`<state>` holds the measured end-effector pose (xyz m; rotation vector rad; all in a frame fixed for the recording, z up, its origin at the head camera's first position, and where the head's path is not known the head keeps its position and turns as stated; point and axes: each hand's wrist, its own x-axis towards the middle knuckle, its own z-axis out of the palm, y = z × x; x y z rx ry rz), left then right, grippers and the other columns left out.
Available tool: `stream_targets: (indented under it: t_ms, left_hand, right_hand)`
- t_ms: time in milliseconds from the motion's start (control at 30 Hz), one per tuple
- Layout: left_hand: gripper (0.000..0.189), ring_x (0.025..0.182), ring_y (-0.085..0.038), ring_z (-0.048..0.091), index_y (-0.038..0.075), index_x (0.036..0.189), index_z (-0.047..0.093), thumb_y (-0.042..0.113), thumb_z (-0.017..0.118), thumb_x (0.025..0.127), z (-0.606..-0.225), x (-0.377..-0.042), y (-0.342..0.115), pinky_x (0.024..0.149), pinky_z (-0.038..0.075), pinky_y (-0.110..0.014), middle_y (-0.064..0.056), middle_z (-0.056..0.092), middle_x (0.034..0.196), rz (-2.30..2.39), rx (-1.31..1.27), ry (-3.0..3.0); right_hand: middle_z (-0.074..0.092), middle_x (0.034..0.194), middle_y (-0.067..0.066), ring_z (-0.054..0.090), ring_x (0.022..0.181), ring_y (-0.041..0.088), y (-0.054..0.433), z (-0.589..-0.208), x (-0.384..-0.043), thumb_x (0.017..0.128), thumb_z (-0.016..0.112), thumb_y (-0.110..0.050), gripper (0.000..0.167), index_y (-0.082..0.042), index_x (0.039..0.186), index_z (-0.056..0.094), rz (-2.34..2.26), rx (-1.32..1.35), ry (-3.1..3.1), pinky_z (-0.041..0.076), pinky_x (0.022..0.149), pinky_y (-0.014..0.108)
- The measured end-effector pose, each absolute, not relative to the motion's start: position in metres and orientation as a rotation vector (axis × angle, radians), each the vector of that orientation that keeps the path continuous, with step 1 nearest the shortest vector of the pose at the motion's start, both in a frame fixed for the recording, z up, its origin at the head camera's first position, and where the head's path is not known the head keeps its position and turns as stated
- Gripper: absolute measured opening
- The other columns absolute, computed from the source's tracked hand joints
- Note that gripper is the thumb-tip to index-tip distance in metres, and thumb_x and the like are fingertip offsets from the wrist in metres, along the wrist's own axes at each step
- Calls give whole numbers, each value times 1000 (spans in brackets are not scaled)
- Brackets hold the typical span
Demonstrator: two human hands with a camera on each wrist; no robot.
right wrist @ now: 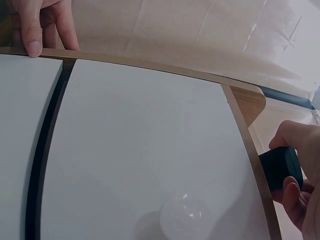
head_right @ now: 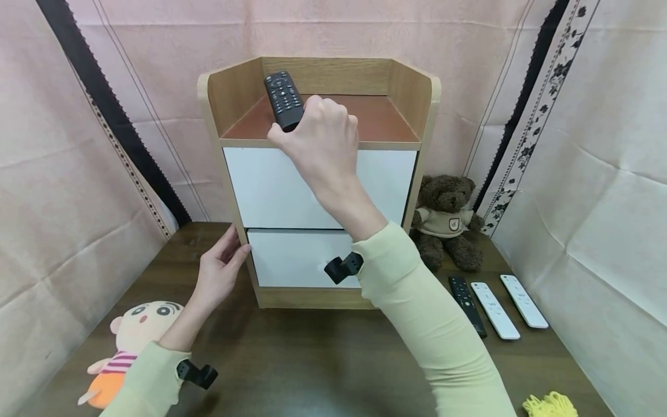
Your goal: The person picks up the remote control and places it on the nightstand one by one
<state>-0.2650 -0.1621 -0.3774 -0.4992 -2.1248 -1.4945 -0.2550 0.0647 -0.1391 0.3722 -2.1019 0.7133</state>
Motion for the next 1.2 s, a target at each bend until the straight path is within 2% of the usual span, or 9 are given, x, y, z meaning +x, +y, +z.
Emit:
stream_targets:
  t_ms: [167,300,533,733,1000,1200]
  left_hand:
    - [58,131,-26,56,10,157,41,14,63,104,-377,-265,-163,102,50,-44,-13,53,149,-1508,-493,-2132]
    - [58,131,-26,56,10,157,41,13,63,104,-376,-264,-163,102,50,-44,-13,53,150,-1512,-479,-2135]
    - [58,132,-28,56,9,157,41,12,63,104,-378,-265,-162,102,49,-43,-14,53,150,-1514,-495,-2135]
    - [58,132,-28,55,9,157,40,11,63,104,-378,-264,-163,102,49,-45,-14,52,150,-1527,-495,-2135]
    - [59,133,-28,55,11,158,40,13,64,103,-378,-264,-163,103,49,-47,-14,52,151,-1533,-498,-2138]
    - [60,134,-30,54,12,158,40,14,64,103,-377,-263,-163,104,48,-48,-14,51,152,-1536,-483,-2154]
  right_hand:
    - [71,87,12,60,86,30,59,-135,-255,84,73,-33,36,1,95,74,654,350,-2165,48,83,42]
    - [68,80,8,58,78,26,54,-134,-257,84,72,-34,32,-2,86,70,620,360,-2189,48,73,37]
    - [56,65,4,51,62,22,44,-130,-259,84,70,-32,31,-7,68,58,572,354,-2213,41,54,30]
    - [58,71,3,56,62,22,36,-125,-257,86,72,-38,33,-10,74,60,560,305,-2314,46,52,28]
    - [62,84,5,61,70,23,31,-121,-258,89,71,-53,45,-8,90,66,468,234,-2417,54,57,31]
    - [62,86,4,63,71,23,27,-118,-262,90,69,-58,47,-11,90,65,449,215,-2468,55,58,31]
